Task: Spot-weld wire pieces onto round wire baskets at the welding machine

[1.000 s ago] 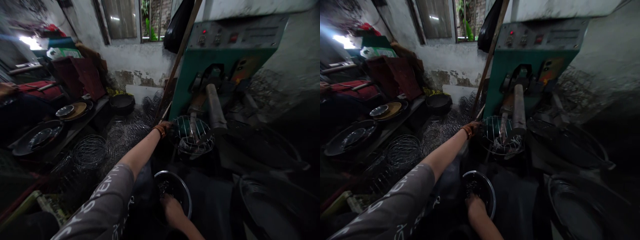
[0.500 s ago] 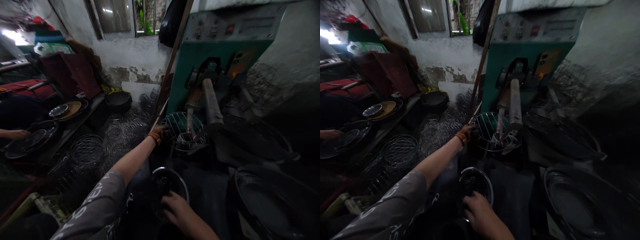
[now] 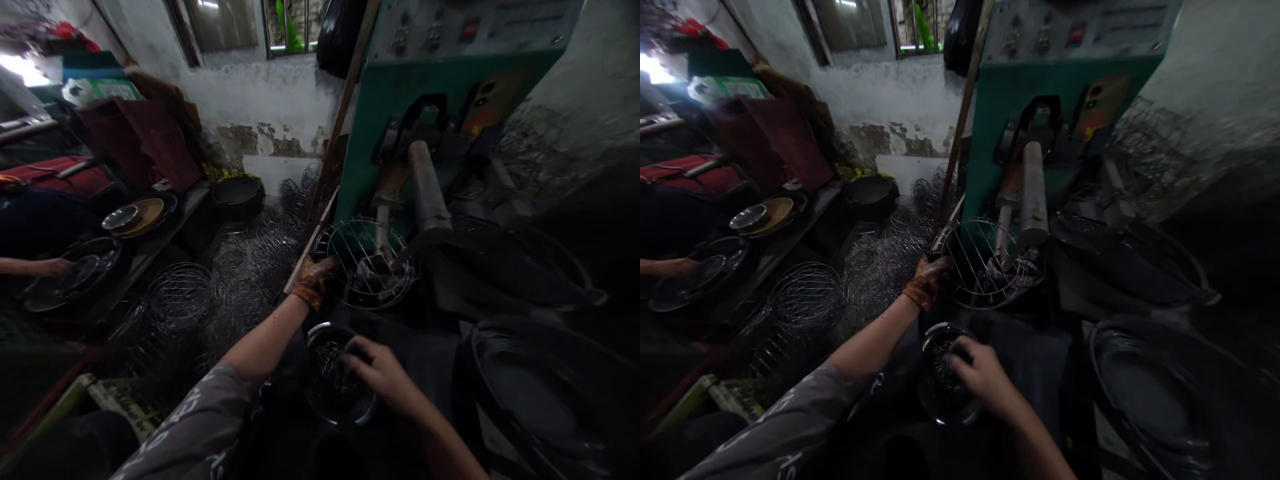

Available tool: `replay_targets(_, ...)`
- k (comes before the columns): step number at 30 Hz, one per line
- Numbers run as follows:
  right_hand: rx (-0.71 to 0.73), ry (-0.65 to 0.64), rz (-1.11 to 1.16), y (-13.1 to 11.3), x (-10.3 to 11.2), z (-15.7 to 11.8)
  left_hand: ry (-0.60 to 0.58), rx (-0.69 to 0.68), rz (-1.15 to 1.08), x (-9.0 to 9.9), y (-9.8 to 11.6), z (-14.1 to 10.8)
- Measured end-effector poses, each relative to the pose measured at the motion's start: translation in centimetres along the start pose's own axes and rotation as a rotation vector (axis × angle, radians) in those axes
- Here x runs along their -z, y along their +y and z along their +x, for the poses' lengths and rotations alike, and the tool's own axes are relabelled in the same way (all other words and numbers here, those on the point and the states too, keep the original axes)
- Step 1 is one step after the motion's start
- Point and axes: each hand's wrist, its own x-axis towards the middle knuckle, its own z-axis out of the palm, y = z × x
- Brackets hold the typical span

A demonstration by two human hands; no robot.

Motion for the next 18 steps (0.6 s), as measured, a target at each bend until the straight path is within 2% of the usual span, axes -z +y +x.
replay_targets(3, -0.084, 0.299, 0.183, 0.9, 2.0, 1.9, -0.037, -0.029, -0.015, 0.1, 0.1, -1.2)
replay_targets(5, -0.104, 0.481, 0.253, 1.6, 2.6, 3.0, -0.064, -0.036, -0.031, 0.0, 0.2, -2.0)
replay_targets(7, -0.082, 0.603, 0.254, 2.2, 2.6, 3.9, -0.069, -0.024, -0.058, 0.0, 0.2, -2.6)
replay_targets(9, -0.063, 0.651, 0.202, 2.7, 2.4, 4.6, -0.061, -0.005, -0.076, 0.1, 0.3, -2.9)
replay_targets(18, -0.130, 0.679, 0.049, 4.0, 1.6, 5.6, -0.008, 0.077, -0.052, -0.2, 1.0, -3.5)
